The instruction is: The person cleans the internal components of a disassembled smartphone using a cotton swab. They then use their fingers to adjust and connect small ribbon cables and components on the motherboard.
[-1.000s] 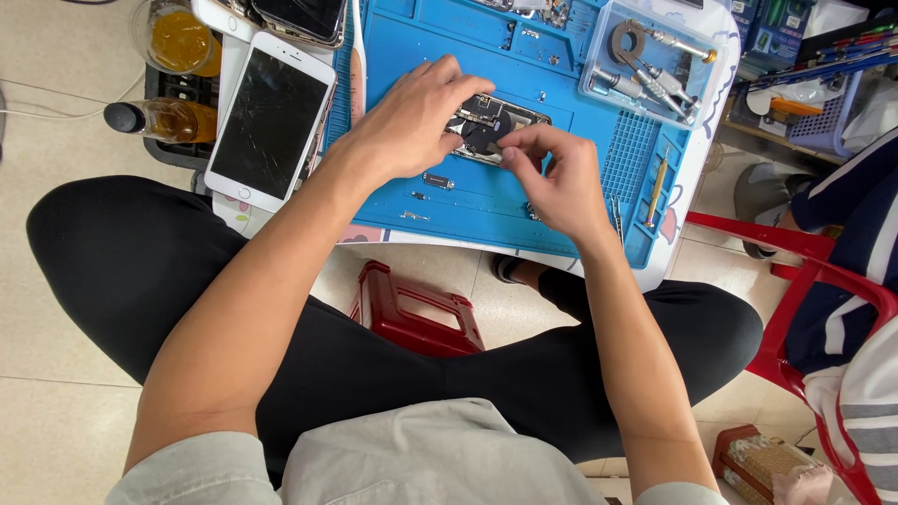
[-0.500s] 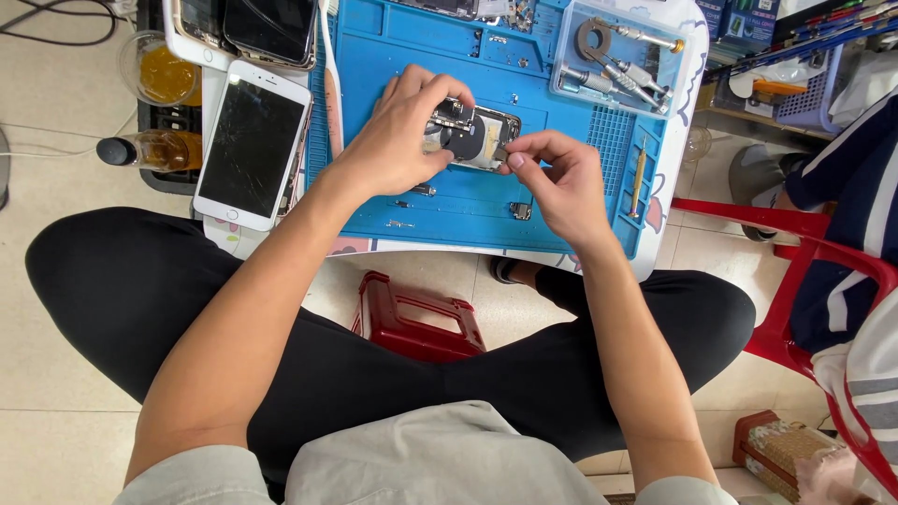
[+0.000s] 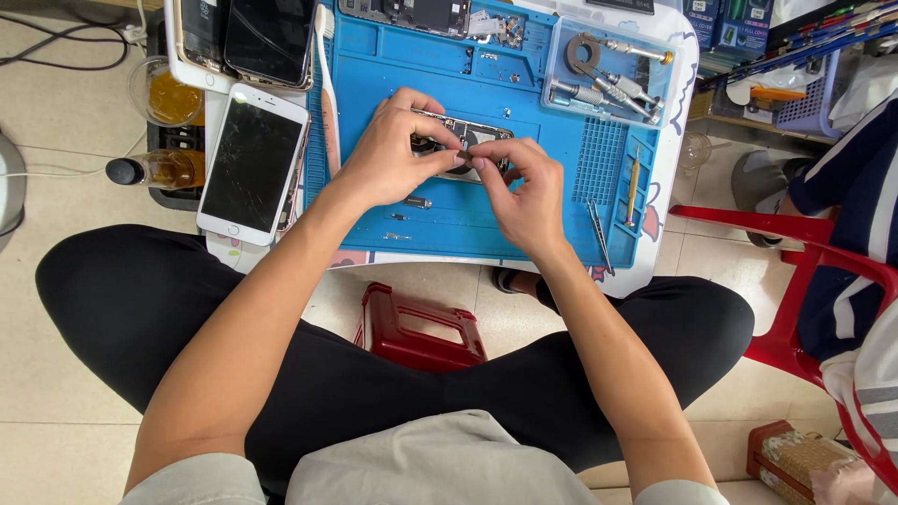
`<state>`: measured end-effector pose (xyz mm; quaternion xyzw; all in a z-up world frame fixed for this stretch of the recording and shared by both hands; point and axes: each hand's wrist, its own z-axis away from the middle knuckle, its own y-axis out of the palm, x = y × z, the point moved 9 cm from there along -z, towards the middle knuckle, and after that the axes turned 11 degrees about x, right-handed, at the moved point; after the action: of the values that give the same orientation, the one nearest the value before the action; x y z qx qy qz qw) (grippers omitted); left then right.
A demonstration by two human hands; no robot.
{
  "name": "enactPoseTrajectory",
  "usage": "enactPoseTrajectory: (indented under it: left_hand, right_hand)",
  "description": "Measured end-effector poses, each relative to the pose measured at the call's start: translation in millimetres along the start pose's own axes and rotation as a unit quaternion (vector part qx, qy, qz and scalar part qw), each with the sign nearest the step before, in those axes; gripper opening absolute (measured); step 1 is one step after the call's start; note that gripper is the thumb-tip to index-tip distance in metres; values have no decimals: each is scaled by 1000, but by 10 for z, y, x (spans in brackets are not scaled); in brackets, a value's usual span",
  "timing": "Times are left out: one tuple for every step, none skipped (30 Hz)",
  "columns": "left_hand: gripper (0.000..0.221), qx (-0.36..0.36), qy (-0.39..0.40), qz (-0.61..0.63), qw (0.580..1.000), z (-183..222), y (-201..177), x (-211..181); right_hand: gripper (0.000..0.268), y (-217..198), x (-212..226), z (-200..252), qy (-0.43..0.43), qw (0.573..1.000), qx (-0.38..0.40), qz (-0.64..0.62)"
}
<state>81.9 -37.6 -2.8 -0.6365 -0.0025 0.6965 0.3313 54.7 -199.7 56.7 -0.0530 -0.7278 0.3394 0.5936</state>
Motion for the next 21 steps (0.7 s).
enactPoseTrajectory:
  left_hand:
    - [10, 7, -9, 4, 1000, 3, -4, -8]
    - [11, 15, -19, 8, 1000, 11, 12, -16]
    - [11, 18, -19, 8, 1000, 17, 16, -20]
    - [12, 22, -19, 11, 1000, 15, 12, -24]
    - [14, 26, -19, 14, 999, 14, 7, -29]
    - [14, 27, -18, 14, 999, 11, 12, -30]
    - [11, 27, -18, 13, 999, 10, 15, -30]
    - [9, 27, -19, 13, 999, 17, 10, -24]
    - [9, 27, -19, 12, 999, 15, 4, -17]
    - [8, 24, -15, 8, 1000, 12, 3, -21]
    - [7, 21, -11, 5, 1000, 9, 2, -27]
    - [7, 21, -9, 4, 1000, 8, 4, -40]
    - [8, 22, -18, 5, 1000, 8, 5, -37]
    - [8, 23, -26, 6, 999, 14, 1, -31]
    - [8, 23, -25, 5, 999, 4, 4, -14]
    - [9, 21, -23, 1, 1000, -2, 7, 0]
    - [10, 19, -21, -3, 1000, -6, 8, 15]
    - [10, 18, -20, -4, 1000, 2, -7, 0]
    - [9, 20, -21, 1, 1000, 10, -14, -9]
    - [8, 23, -23, 7, 999, 20, -7, -18]
    - [8, 23, -22, 7, 999, 40, -12, -18]
  right_hand:
    - [12, 6, 9, -13, -1, 1000, 4, 12]
    - [13, 11, 15, -6, 0, 1000, 8, 24]
    - [13, 14, -4, 4, 2, 1000, 7, 23]
    - [13, 10, -24, 2, 5, 1000, 4, 18]
    - [13, 7, -42, -1, 7, 1000, 0, 14]
    - [13, 9, -52, 0, 7, 1000, -1, 14]
    - [13, 13, -76, 2, 16, 1000, -1, 11]
    - [13, 27, -97, 0, 24, 1000, -1, 6]
    - [13, 28, -93, -8, 24, 1000, -1, 6]
    - [13, 23, -76, -5, 18, 1000, -1, 12]
    - [13, 18, -58, -2, 11, 1000, -1, 18]
    - [13, -14, -53, -6, 11, 1000, -2, 19]
    - [12, -42, -12, -10, -4, 999, -1, 42]
    - [12, -63, 33, -15, -19, 998, 0, 64]
    - [12, -113, 9, -17, -20, 998, -1, 64]
    - [12, -191, 2, -11, -26, 996, -20, 81]
    - [12, -268, -2, -5, -32, 994, -38, 97]
    - [12, -315, 21, -23, -34, 994, -39, 98]
    - [14, -394, 58, -30, -44, 993, -58, 92]
    - [18, -475, 91, -23, -53, 992, -77, 87]
    - [18, -498, 15, -28, -54, 992, -77, 88]
